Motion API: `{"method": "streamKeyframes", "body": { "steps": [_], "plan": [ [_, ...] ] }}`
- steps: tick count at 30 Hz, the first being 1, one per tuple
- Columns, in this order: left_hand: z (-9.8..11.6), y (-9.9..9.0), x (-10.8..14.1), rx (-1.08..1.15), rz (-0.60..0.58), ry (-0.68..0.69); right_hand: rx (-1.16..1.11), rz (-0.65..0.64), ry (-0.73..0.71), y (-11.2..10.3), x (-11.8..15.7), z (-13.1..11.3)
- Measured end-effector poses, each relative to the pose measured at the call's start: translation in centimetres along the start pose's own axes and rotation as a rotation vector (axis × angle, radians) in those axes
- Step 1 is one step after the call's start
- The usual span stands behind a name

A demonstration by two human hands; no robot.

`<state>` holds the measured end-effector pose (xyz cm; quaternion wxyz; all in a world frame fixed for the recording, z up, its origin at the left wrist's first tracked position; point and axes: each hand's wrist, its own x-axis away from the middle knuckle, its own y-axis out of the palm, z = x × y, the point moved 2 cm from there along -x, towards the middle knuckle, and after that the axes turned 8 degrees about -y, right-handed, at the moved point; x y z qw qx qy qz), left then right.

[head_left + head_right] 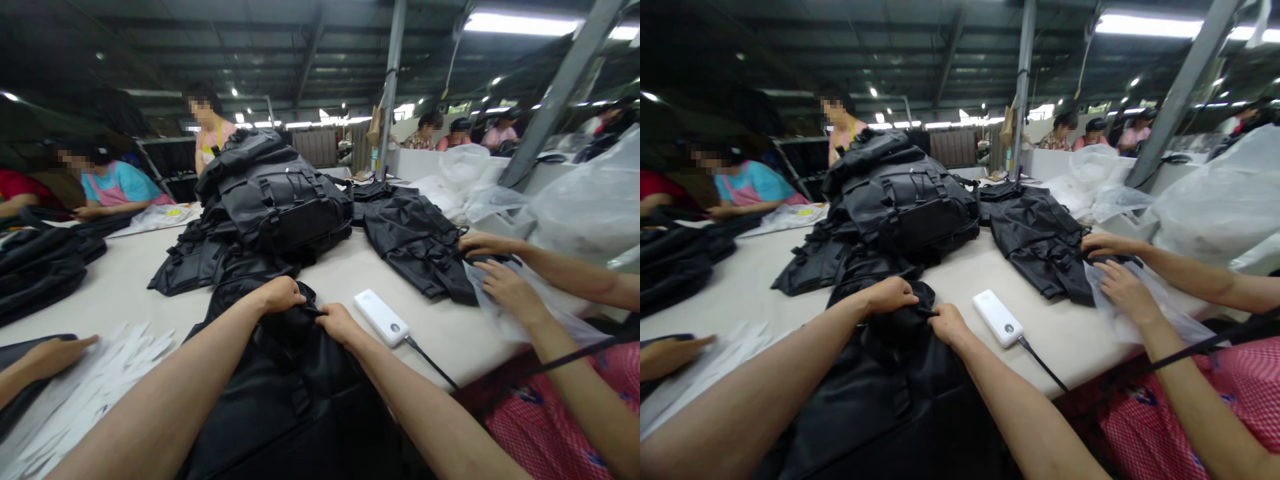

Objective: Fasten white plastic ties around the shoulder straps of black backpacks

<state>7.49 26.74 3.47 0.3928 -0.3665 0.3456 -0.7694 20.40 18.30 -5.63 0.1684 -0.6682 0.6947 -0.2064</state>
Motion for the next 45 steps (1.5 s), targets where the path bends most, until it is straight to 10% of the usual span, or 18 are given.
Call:
{"method": "streamKeyframes", "body": {
  "steps": [4, 10, 21, 36, 45],
  "plan": [
    [-1.1, -0.4, 1.2, -0.134, -0.111, 0.033, -0.055, 0.01, 0.029, 0.8, -0.2, 1.1],
    [-2.2, 0.5, 2.2, -0.244, 0.051, 0.056, 0.039, 0.06, -0.136, 1.0, -0.8, -0.5],
    [-2.2, 5.0, 1.0, -0.278, 0.363, 0.1, -0.025, 0.054, 0.002, 1.4, -1.2, 1.2],
    [-4.3, 4.6, -0.4, 0.384, 0.093, 0.147, 0.013, 0.124, -0.082, 1.7, -1.7, 1.8],
    [-4.3, 4.3, 0.2, 0.635, 0.129, 0.07, 0.214, 0.208, -0.152, 0.1, 0.6, -1.5]
  ]
}}
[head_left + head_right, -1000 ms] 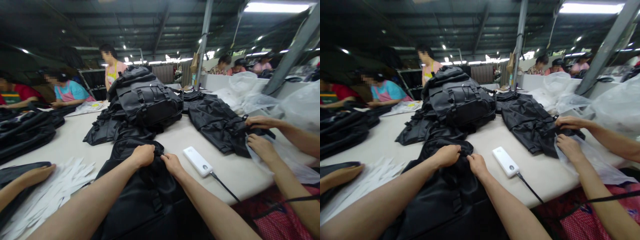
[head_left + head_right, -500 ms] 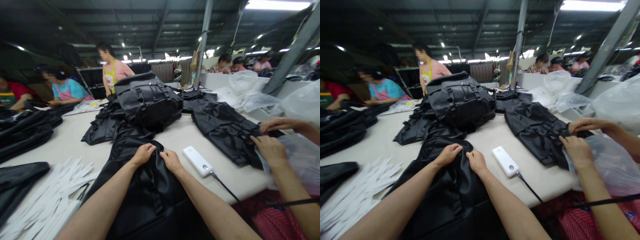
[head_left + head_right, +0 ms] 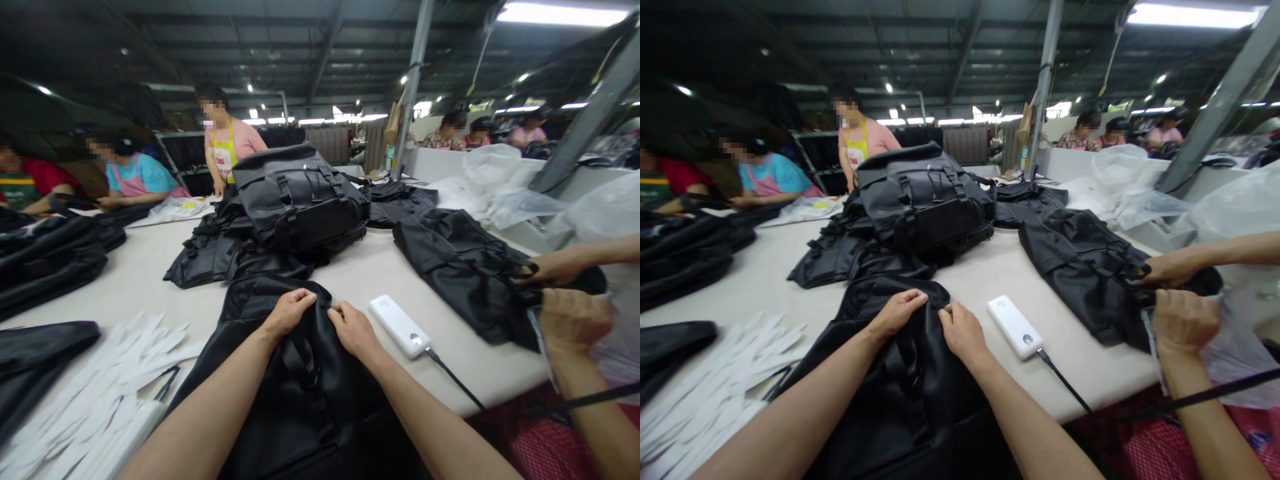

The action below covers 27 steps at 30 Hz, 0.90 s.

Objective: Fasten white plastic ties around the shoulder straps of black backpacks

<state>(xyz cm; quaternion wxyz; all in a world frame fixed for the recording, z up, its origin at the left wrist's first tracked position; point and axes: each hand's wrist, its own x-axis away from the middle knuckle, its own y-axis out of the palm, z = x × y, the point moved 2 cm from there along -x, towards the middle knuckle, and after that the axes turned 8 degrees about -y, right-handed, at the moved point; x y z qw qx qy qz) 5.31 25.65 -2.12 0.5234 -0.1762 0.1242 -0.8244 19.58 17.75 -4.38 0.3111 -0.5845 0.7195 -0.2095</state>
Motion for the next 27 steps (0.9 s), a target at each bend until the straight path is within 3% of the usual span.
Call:
{"method": "streamKeyframes", "body": {
  "steps": [3, 5, 7, 13, 16, 20, 24, 27],
  "plan": [
    [0.1, 0.2, 0.0, 0.039, 0.091, -0.002, 0.055, 0.095, -0.09, -1.0, 2.3, -1.6],
    [0.0, 0.6, -0.1, 0.04, 0.127, 0.001, 0.015, 0.023, -0.098, -1.2, 3.2, -2.0],
    [0.1, 1.0, -0.3, 0.023, 0.147, 0.005, -0.107, -0.08, -0.036, -1.0, 3.2, -1.9],
    [0.6, 1.6, -1.1, -0.142, 0.215, -0.006, -0.465, -0.229, 0.221, -0.2, 0.8, -0.4],
    [0.5, 1.2, -1.4, -0.234, 0.228, -0.022, -0.392, -0.23, 0.158, -0.2, 0.8, 0.1],
    [0.0, 1.6, -1.8, -0.355, 0.22, -0.036, -0.363, -0.344, 0.137, 0.1, 1.3, 0.8],
    [0.6, 2.2, -1.3, -0.493, 0.314, 0.01, 0.039, -0.28, 0.114, 1.4, 0.6, 1.7],
    [1.7, 0.0, 1.0, -0.58, 0.403, 0.122, 0.263, -0.269, 0.06, 2.4, 0.5, 2.1]
  ]
}}
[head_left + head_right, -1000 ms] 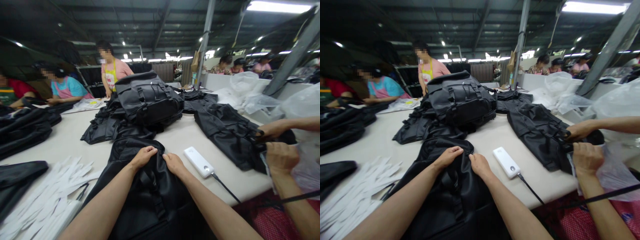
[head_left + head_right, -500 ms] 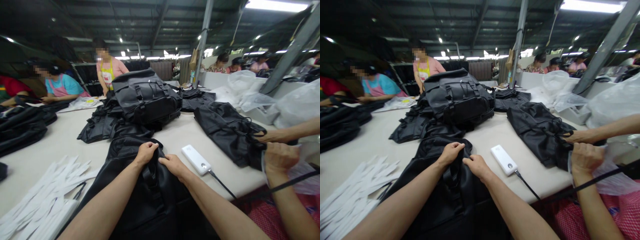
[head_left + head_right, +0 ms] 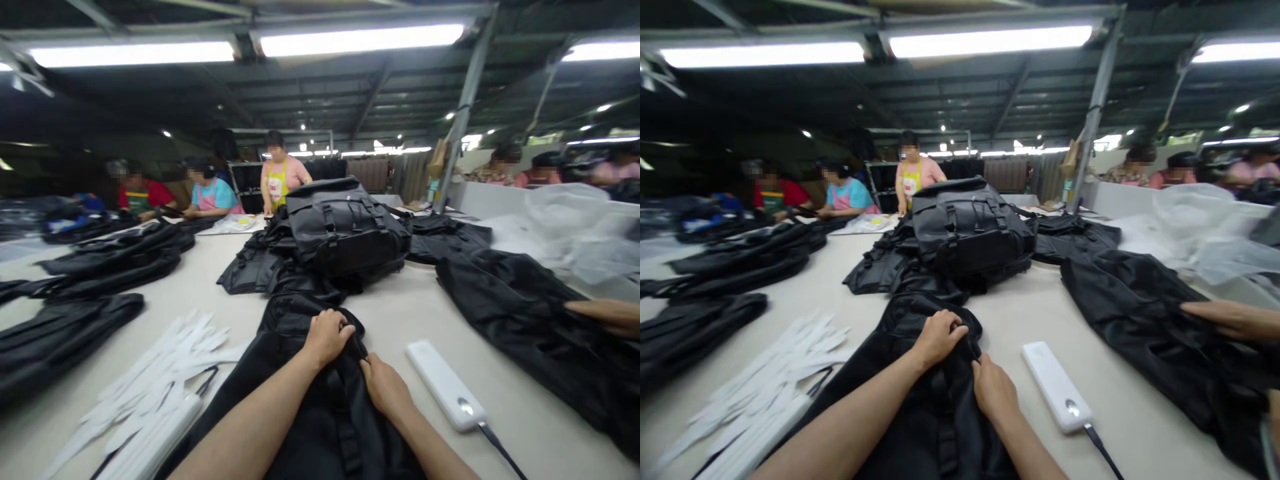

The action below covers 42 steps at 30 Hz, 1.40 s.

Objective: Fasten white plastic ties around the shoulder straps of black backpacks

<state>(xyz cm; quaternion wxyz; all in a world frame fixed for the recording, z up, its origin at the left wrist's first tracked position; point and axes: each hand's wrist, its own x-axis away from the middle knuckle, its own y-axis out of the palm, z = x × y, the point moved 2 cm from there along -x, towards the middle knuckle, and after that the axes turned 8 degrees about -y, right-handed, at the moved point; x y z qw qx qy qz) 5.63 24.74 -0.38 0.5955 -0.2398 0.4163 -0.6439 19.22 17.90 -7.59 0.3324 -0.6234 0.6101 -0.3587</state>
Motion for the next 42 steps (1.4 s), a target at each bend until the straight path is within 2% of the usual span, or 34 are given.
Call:
{"method": "streamKeyframes", "body": {
  "steps": [2, 3, 6, 8, 11, 13, 16, 19, 23, 26, 32, 39, 42],
  "plan": [
    [-1.4, -3.4, 1.5, -0.093, 0.139, 0.103, 0.05, -0.021, -0.007, 0.4, 0.2, 0.0],
    [-2.7, -5.1, 2.4, -0.147, 0.213, 0.1, 0.068, -0.028, -0.008, 0.5, 0.4, 0.0],
    [-7.5, -8.8, 5.1, -0.288, 0.33, -0.086, 0.084, 0.005, -0.007, 0.0, 0.5, -0.7],
    [-10.4, -9.4, 6.4, -0.267, 0.285, -0.222, 0.031, 0.059, -0.026, -0.5, 0.1, -1.6],
    [-12.5, -8.8, 7.3, -0.17, 0.232, -0.312, -0.063, 0.071, -0.021, -1.3, -1.2, -2.9],
    [-12.4, -8.6, 7.4, -0.174, 0.273, -0.263, -0.089, 0.064, -0.006, -1.7, -2.0, -3.2],
    [-11.8, -8.5, 7.0, -0.214, 0.323, -0.198, -0.115, 0.132, -0.023, -1.9, -2.9, -3.1],
    [-12.8, -7.7, 5.8, -0.271, 0.279, -0.318, -0.016, 0.167, 0.014, -0.9, -3.5, -2.6],
    [-15.2, -5.6, 3.6, -0.369, 0.132, -0.463, 0.229, 0.162, 0.115, 1.2, -3.9, -2.9],
    [-15.9, -5.1, 2.9, -0.365, 0.103, -0.467, 0.271, 0.149, 0.101, 1.5, -4.2, -3.3],
    [-15.8, -5.1, 1.6, -0.359, 0.104, -0.421, 0.317, 0.164, 0.108, 0.0, -5.4, -2.7],
    [-17.6, -1.8, -2.0, -0.341, 0.089, -0.446, 0.366, 0.247, 0.121, 2.5, -8.0, -1.4],
    [-18.2, -1.4, -2.6, -0.318, 0.101, -0.467, 0.357, 0.24, 0.135, 2.6, -9.0, -1.3]
  ]
}}
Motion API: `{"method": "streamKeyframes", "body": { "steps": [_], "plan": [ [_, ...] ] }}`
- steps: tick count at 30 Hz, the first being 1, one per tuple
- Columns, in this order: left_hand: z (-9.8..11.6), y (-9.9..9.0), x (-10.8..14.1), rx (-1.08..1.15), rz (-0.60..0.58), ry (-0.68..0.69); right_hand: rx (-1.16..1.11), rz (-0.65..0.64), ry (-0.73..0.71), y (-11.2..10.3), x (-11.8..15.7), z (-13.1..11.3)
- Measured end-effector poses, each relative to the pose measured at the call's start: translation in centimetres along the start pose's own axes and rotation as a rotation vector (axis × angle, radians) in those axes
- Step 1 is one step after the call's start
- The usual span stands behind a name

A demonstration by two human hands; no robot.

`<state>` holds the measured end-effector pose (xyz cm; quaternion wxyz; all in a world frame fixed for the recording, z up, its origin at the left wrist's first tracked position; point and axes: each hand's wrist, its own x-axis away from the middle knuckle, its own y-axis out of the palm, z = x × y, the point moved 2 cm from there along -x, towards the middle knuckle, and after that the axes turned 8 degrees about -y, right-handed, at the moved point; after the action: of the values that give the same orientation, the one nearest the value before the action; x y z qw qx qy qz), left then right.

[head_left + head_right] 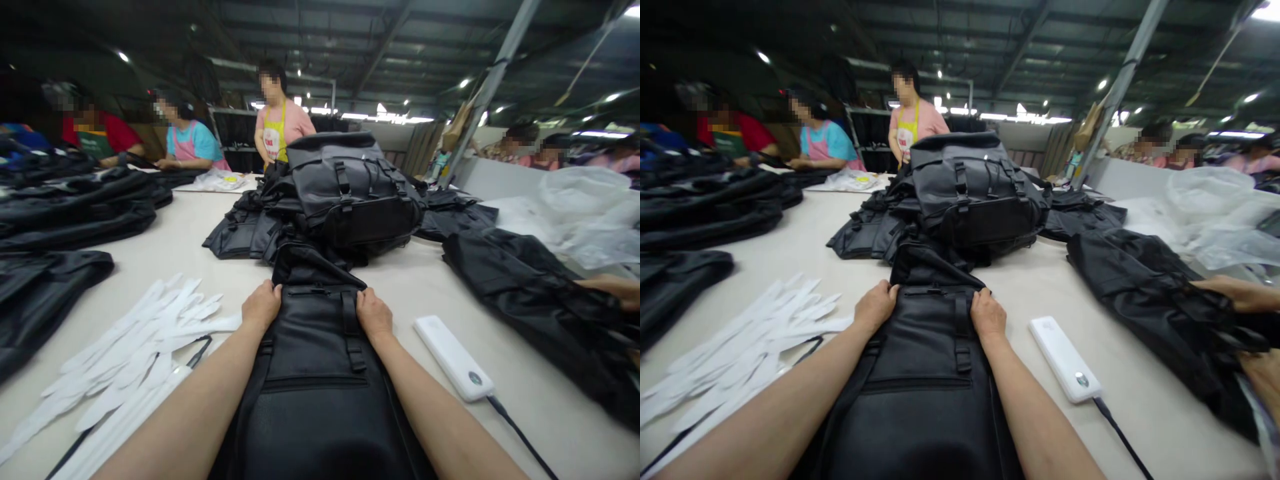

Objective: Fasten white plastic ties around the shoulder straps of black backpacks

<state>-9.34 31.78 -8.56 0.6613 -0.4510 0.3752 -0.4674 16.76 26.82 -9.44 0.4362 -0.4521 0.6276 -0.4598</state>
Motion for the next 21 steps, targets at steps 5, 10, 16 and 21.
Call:
{"method": "streamKeyframes", "body": {
  "steps": [5, 10, 16, 21],
  "plan": [
    [-0.3, -1.1, 0.3, 0.083, 0.05, 0.021, -0.018, -0.027, 0.011, -1.0, 0.4, -0.5],
    [-0.5, -4.0, 2.2, 0.114, 0.111, 0.12, -0.05, -0.045, -0.018, -1.9, 1.5, -0.5],
    [0.7, -7.3, 7.3, 0.121, 0.108, 0.382, -0.133, -0.056, -0.074, -3.8, 0.7, 0.7],
    [1.3, -5.2, 9.6, 0.112, -0.02, 0.499, -0.251, -0.071, 0.036, -4.7, -2.4, 1.8]
  ]
}}
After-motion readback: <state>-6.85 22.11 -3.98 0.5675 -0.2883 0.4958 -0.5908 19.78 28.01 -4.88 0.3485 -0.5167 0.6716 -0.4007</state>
